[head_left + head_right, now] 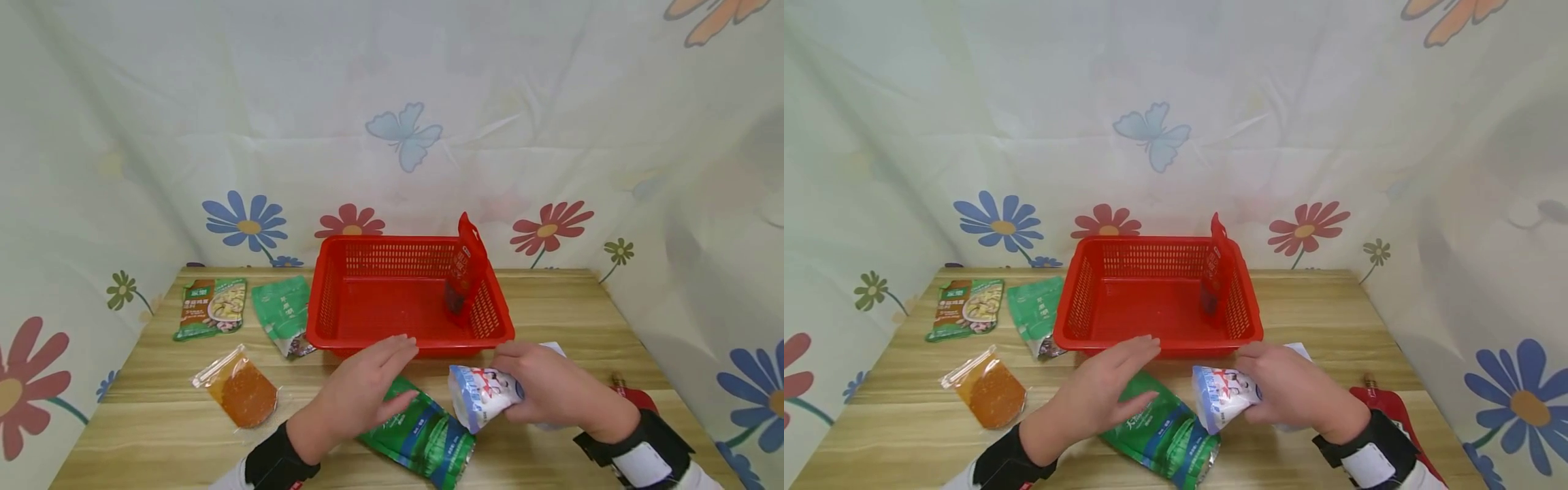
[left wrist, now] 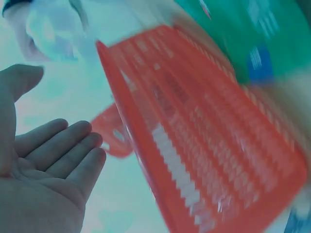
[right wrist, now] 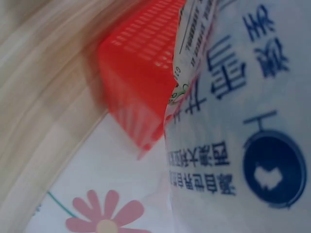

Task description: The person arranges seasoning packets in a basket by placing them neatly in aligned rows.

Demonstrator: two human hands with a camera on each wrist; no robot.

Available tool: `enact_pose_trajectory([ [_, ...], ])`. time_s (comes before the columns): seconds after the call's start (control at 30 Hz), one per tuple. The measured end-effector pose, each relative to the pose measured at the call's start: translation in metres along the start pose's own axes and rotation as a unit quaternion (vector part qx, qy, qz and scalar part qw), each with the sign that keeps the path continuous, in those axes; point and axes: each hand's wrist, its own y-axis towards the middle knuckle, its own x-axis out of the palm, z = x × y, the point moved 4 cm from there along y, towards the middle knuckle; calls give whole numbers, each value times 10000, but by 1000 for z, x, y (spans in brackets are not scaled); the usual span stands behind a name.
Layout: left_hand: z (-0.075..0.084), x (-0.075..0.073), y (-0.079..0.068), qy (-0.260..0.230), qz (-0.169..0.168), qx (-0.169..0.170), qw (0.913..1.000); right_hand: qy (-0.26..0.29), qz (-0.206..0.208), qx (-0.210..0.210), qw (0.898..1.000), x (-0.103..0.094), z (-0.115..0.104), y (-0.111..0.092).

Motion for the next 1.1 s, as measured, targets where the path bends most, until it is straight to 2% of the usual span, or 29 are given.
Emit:
enact_pose_trajectory([
  [0.1,7,10,-1,-948,-244,-327,9947,-54,120,-114,9998,-4,-7,4],
  [0.13,9,14,-2,-1413,-322,-509,9881,-53,164,-153,9997,-5,-9,5],
  [0.17,10,18,-2,-1964,-380,-721,9771,-36,209,-189,9996,-6,-11,7],
  [0.2,12,23,-3,-2529,-414,-952,9619,-20,245,-213,9995,-7,-12,8],
  [0.23,13,28,-3,-3166,-430,-1207,9398,-4,271,-240,9993,-8,-14,9],
  [0.27,15,32,-3,-3799,-419,-1485,9121,7,301,-274,9992,-8,-16,10],
  [0.37,20,44,-3,-5375,-336,-2261,8117,18,333,-326,9989,-10,-20,14],
  [0.43,25,50,-2,-6096,-312,-2680,7454,5,358,-368,9987,-11,-23,16],
  [0.47,27,52,-1,-6377,-287,-2828,7159,-7,379,-406,9985,-11,-24,16],
  [0.5,30,54,-1,-6618,-262,-2948,6888,-21,404,-451,9982,-11,-26,17],
  [0.57,36,57,1,-7019,-207,-3110,6404,-50,468,-567,9973,-11,-30,19],
  [0.6,39,59,2,-7177,-171,-3161,6203,-66,492,-619,9968,-11,-32,20],
  [0.63,41,60,3,-7293,-129,-3217,6038,-83,506,-669,9964,-12,-35,21],
  [0.7,45,62,4,-7411,-58,-3349,5819,-125,534,-745,9957,-12,-39,23],
  [0.8,48,64,5,-7451,38,-3537,5655,-152,516,-788,9954,-13,-46,25],
  [1.0,49,67,5,-7376,187,-3766,5602,-328,441,-856,9948,-12,-54,28],
  [1.1,48,67,5,-7320,260,-3819,5637,-407,430,-857,9946,-12,-55,28],
])
